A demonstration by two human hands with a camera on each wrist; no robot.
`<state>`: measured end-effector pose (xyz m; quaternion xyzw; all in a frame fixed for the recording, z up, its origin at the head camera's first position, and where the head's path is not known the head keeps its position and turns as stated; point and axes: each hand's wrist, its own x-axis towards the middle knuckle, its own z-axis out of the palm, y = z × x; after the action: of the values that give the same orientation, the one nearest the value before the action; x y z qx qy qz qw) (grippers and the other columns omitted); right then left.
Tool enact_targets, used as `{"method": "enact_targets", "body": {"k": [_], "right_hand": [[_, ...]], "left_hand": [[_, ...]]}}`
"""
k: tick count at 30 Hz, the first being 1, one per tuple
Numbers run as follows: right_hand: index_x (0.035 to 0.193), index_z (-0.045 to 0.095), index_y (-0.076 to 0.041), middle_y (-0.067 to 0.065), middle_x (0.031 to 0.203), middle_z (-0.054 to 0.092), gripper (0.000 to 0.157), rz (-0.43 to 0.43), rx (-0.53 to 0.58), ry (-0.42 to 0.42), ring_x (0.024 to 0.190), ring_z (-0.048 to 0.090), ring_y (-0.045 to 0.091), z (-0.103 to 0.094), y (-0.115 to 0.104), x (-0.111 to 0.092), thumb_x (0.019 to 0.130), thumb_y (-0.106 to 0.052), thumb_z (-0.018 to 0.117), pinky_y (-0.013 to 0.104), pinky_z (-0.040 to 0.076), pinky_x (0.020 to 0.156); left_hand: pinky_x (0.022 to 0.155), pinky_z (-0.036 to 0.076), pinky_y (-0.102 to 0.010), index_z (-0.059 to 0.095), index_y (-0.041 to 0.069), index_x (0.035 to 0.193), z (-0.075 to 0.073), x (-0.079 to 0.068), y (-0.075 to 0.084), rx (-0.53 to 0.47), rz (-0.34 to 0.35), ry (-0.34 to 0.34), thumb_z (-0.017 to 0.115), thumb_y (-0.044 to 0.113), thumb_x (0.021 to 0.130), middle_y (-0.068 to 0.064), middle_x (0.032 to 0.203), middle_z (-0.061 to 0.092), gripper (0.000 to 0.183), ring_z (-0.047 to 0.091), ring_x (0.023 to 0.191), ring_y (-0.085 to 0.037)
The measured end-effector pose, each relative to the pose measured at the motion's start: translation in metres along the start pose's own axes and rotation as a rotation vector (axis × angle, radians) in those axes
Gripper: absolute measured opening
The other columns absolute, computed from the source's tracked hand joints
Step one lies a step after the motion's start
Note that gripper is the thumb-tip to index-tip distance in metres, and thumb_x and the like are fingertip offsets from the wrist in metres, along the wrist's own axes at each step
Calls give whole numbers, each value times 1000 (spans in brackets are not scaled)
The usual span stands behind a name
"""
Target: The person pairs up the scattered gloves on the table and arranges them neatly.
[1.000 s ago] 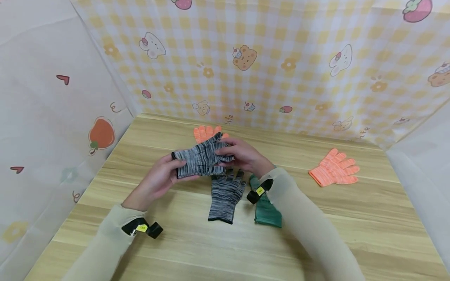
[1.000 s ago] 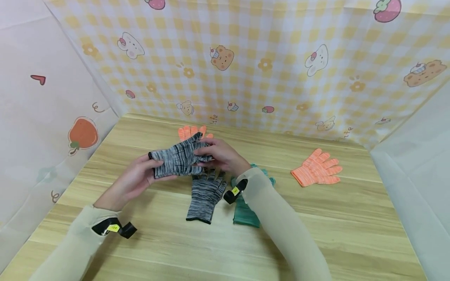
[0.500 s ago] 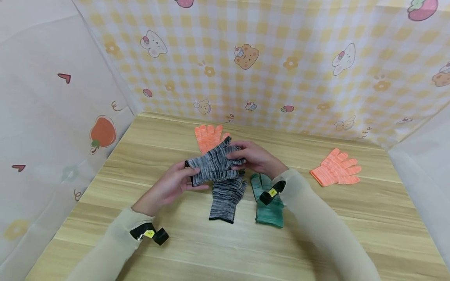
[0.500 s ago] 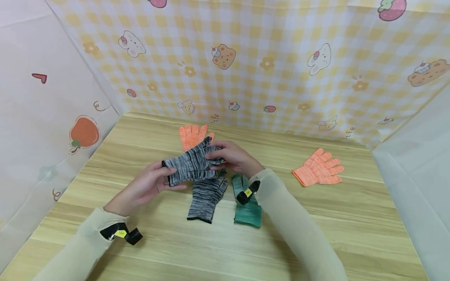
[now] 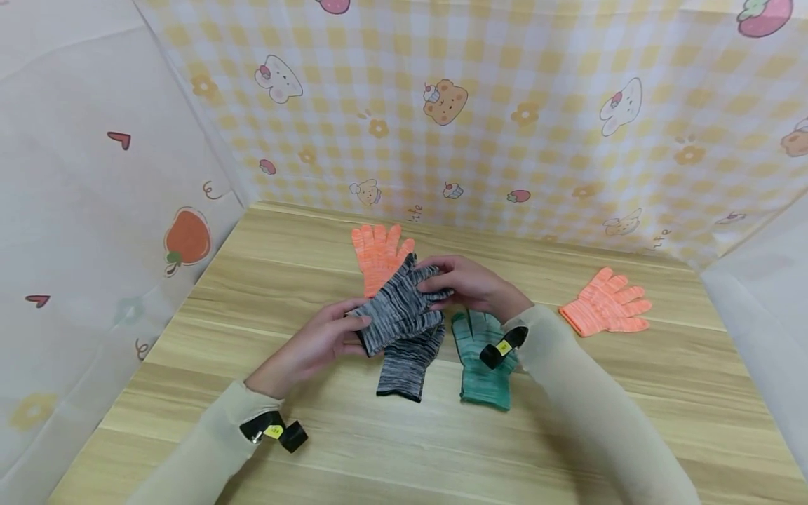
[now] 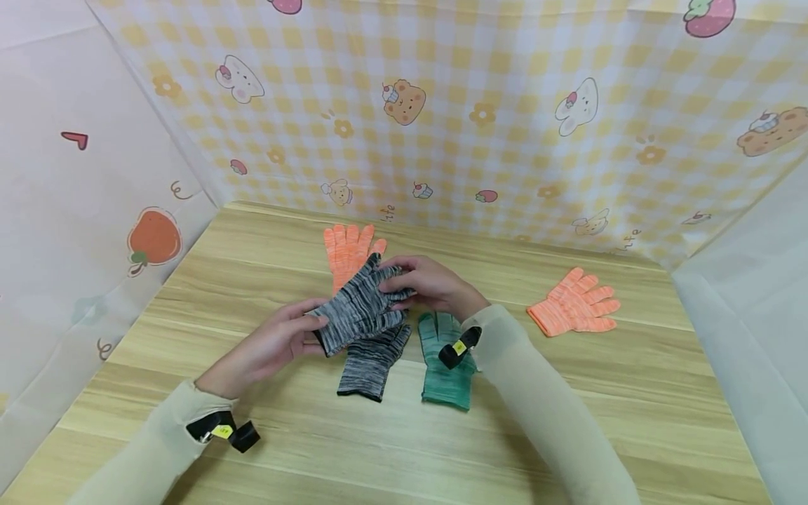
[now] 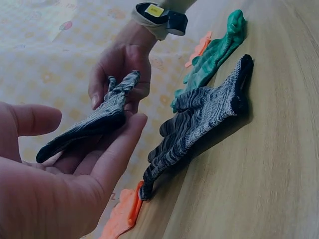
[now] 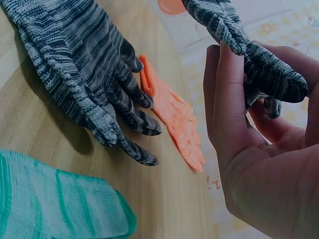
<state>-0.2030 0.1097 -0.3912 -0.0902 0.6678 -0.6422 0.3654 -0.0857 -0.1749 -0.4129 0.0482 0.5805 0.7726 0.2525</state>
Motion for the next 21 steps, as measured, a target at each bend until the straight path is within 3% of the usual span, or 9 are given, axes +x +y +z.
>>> {"method": "enact_targets", "body": {"k": [3, 11, 14, 17, 21], "right_hand": [[150, 60, -3, 5, 97, 62, 44, -7, -9, 7, 90, 66, 20, -1, -4, -1, 107, 0, 66, 34, 66, 77], [154, 50, 5, 1, 107, 68, 48, -69, 76, 104, 87, 69, 14, -4, -19, 0, 108, -1, 63, 29, 62, 81], [149, 56, 3, 0, 108, 71, 42, -95, 86, 136, 86, 70, 14, -4, -23, 1, 108, -1, 64, 29, 61, 81], [140, 64, 0, 1, 111, 71, 33, -110, 78, 146, 87, 70, 15, -4, -25, 2, 108, -1, 65, 29, 60, 80], [137, 67, 2, 4, 122, 68, 29, -121, 66, 129, 89, 67, 16, -5, -24, 2, 108, 2, 64, 30, 60, 79]], "left_hand": [[89, 64, -37, 41, -16, 156, 3, -1, 2, 18, 2, 10, 51, 3, 110, -8, 114, 74, 51, 75, 97, -21], [93, 64, -39, 39, -17, 159, 13, 1, 14, -5, 39, 36, 45, 6, 115, -6, 118, 74, 50, 77, 97, -18], [95, 64, -42, 35, -16, 162, 15, 2, 16, -17, 58, 20, 44, 6, 115, -7, 123, 74, 53, 78, 99, -19], [99, 62, -45, 31, -15, 165, 18, 3, 16, -3, 66, -15, 45, 4, 113, -15, 132, 71, 57, 78, 105, -21], [103, 60, -50, 29, -15, 166, 22, 1, 14, 95, 56, -44, 48, 2, 110, -29, 144, 64, 61, 75, 113, -29]]}}
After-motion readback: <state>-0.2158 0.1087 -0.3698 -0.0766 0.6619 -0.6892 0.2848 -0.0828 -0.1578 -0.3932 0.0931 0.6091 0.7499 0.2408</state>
